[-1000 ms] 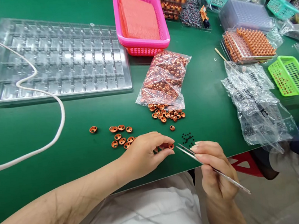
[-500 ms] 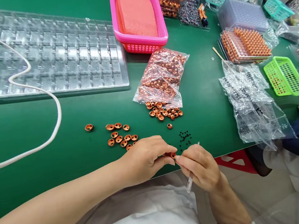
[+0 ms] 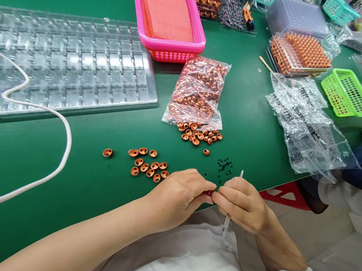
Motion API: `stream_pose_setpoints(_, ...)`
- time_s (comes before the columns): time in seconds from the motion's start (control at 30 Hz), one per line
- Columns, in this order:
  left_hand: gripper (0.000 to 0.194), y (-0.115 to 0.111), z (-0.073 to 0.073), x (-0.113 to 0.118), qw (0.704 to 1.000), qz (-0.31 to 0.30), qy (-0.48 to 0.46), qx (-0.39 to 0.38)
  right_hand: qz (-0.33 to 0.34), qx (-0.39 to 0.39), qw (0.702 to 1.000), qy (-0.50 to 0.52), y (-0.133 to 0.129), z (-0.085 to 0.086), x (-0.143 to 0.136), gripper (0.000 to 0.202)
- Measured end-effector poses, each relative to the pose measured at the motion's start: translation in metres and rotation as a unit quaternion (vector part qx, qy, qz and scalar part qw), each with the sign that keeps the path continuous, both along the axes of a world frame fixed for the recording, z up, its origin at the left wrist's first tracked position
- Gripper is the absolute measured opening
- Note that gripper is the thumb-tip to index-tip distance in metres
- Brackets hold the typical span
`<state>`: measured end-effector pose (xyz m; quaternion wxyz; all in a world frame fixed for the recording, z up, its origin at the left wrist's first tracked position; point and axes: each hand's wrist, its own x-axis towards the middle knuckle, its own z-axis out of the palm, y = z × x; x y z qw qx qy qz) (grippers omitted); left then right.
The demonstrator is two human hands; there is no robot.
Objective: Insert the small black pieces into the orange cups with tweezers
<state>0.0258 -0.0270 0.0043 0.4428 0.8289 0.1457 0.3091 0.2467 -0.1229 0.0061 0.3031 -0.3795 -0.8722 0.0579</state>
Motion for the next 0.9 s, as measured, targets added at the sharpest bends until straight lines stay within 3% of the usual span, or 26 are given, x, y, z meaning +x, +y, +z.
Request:
stream_pose_setpoints(0.37,0.017,0.001,0.009,-0.003,0.997,-0.016,0.044,-0.065,0.015,0.020,0.999,-0.037,0.004,0.009,-0.003,0.023)
stream_pose_setpoints(0.6,0.013,-0.001,0.005,-0.002,0.996,-0.008,0.017,-0.090,0.035,0.064,0.997,-0.016,0.006,0.005,-0.002,0.025)
stream_pose_setpoints(0.9,0.016,0.000,0.006,-0.001,0.994,-0.026,0.033,-0.103,0.049,0.032,0.998,-0.020,0.012,0.013,-0.002,0.020)
